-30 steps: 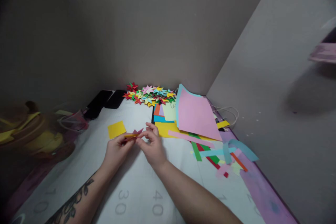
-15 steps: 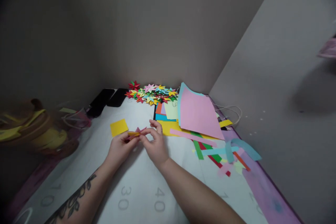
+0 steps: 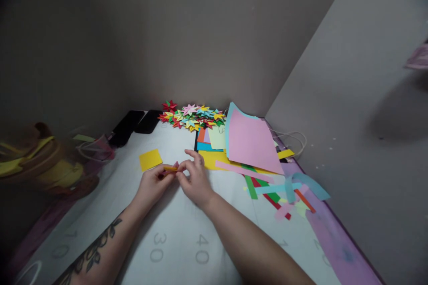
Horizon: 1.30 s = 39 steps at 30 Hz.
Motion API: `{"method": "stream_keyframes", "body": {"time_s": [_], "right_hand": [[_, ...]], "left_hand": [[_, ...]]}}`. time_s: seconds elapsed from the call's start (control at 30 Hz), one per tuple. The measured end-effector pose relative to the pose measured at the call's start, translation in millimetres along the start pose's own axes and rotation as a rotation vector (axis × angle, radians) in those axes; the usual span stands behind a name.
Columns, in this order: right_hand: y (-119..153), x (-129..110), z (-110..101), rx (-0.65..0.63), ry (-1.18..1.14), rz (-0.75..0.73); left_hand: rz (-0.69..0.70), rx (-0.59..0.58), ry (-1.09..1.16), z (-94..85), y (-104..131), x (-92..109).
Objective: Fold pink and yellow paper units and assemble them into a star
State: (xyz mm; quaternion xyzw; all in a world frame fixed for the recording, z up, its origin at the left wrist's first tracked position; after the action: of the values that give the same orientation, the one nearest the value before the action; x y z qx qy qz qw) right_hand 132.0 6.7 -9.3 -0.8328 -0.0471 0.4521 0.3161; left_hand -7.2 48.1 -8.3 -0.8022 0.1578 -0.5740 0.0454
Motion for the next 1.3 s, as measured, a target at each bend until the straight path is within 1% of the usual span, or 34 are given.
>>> {"method": "stream_keyframes", "body": {"time_s": [0.13,0.3,0.47,0.57,0.73,0.97,1.13,1.3], "right_hand": [[-1.3,-2.0,-0.9,-0.011,0.030,-0.051],[-1.2,-3.2,-1.9,0.003,-0.007,-0.068],[0.6,-2.8,-1.1,0.013,-0.026,-0.074],[0.7,-2.4,-0.9,0.027,-0.036,-0.057],[-0.3,-4.6,-1.6,0.030,-0.053,-0.063],[0.0,-4.5,-2.4,0.077,-0.056,-0.139],[0.2,-1.4,-2.2,0.087,-0.056,-0.113],[0.9,-1.9,-2.0,0.085,-0.018,-0.177]], "left_hand": [[0.025,-0.017,-0.018,-0.1,-0.6,-2.5],[0.061,-0.039,-0.029,0.0,-0.4,-1.6],[0.031,-0.057,-0.019,0.0,-0.5,1.0],[0.015,-0.081,-0.013,0.1,-0.7,-0.6],[-0.001,-0.084,0.003,0.6,-0.8,-2.3],[-0.132,-0.017,0.078,-0.7,-2.1,-4.2],[-0.138,-0.032,0.127,0.4,-2.2,-1.9],[-0.206,-0.033,0.154,1.3,-2.9,-5.9]]}}
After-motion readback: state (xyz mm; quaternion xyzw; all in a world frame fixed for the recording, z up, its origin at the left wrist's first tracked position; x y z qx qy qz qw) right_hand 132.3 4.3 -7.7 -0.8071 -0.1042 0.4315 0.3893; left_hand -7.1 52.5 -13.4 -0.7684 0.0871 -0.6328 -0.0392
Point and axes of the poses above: each hand's wrist, its own y-axis away from the middle knuckle, its own z-axis out of the palm, x = y × z, the point moved 3 cm from there along -y, towards the middle knuckle, and after that the axes turned 8 degrees about x, right-handed, at the moved point
